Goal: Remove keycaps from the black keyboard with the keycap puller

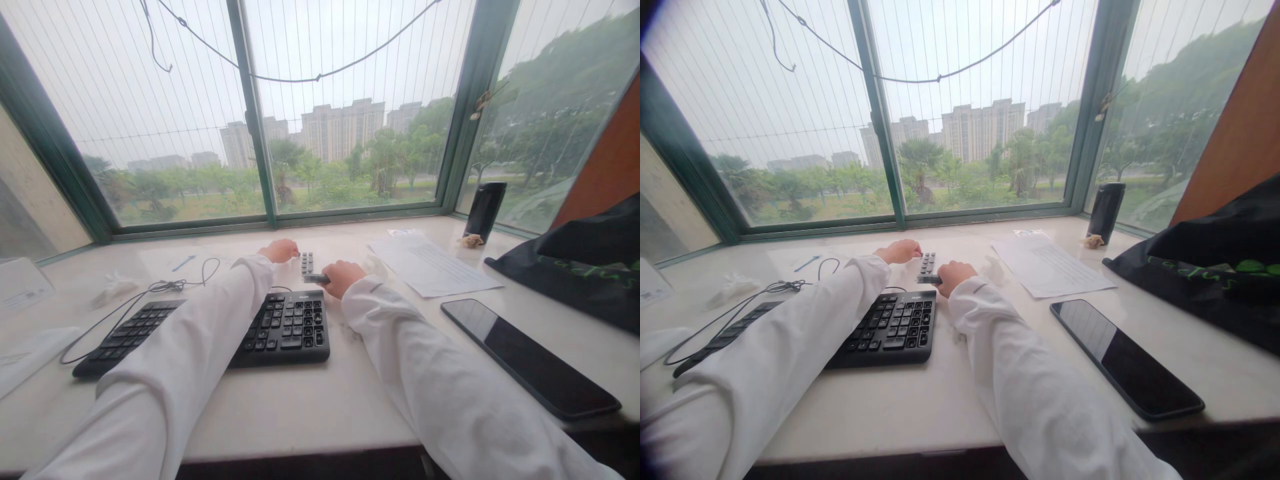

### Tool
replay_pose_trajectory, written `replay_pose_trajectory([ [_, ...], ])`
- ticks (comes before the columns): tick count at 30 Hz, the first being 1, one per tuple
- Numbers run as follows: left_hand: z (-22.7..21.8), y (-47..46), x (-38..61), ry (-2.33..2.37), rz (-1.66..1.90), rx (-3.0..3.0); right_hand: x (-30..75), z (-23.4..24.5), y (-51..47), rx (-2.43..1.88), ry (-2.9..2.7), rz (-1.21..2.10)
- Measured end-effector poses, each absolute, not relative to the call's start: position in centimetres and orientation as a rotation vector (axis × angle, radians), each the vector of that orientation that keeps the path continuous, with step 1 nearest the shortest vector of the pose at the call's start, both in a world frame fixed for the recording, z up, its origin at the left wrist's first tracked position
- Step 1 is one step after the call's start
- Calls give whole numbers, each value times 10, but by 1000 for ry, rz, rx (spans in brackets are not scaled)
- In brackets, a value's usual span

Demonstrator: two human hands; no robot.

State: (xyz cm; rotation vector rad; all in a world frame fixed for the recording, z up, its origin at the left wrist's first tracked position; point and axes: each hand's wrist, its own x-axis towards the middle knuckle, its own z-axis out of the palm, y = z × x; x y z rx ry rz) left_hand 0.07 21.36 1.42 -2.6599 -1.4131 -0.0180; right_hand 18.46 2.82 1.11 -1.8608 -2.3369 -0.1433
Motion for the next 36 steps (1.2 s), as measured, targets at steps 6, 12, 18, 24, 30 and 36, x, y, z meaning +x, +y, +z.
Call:
replay_pose_trajectory([
  [6, 12, 215, 1, -1406, -25, -2672, 183, 11, 27, -1852, -2351, -135],
  [12, 13, 214, 2, -1386, -45, -2666, 182, 10, 28, -1858, -2345, -130],
  [18, 11, 216, 3, -1370, -34, -2664, 182, 11, 28, -1876, -2347, -86],
  [24, 7, 220, 2, -1401, -9, -2655, 182, 11, 26, -1866, -2350, -105],
  [30, 6, 220, 3, -1417, -8, -2645, 183, 10, 27, -1854, -2353, -126],
  [36, 7, 219, 4, -1411, -25, -2641, 183, 9, 28, -1848, -2355, -122],
])
